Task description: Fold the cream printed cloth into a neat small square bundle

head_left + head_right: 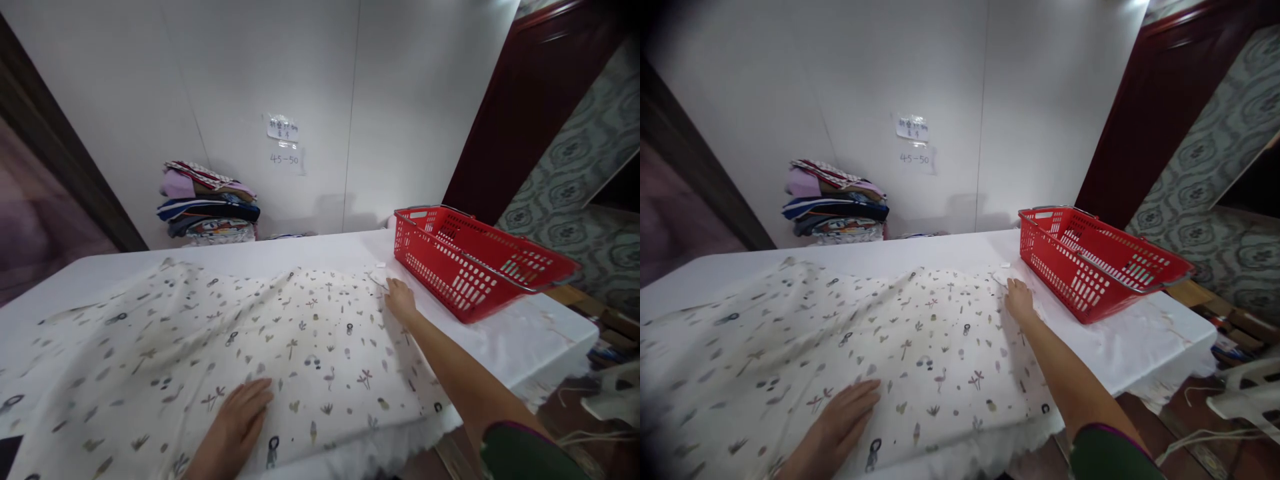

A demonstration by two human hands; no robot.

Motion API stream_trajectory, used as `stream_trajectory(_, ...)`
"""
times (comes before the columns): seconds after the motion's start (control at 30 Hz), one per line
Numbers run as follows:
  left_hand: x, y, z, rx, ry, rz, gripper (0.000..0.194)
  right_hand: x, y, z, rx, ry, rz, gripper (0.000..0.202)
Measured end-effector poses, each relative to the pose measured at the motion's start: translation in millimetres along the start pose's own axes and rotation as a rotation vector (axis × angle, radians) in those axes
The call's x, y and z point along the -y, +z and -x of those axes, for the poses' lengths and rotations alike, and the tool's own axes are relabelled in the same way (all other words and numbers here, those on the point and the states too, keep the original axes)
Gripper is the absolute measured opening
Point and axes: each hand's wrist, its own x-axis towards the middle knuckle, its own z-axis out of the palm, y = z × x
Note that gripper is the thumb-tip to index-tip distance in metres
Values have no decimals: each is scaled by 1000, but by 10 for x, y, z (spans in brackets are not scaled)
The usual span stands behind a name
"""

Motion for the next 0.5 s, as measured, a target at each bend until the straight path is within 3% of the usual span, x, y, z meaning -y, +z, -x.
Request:
stream_trajectory(0.1,85,15,-100,16,-56,43,23,15,181,-302,37,51,-22,43)
stream_trajectory(0.2,213,43,-452,73,-137,83,25,-120,311,-558,43,95,-85,35)
stream_trajectory(0.33,453,201,-1388,187,-207,130,35,-441,336,-845,-33,203,-181,36)
stream_trajectory(0.5,790,620,-2705,280,-248,-8,43,-764,334,-1027,-104,274,-254,33)
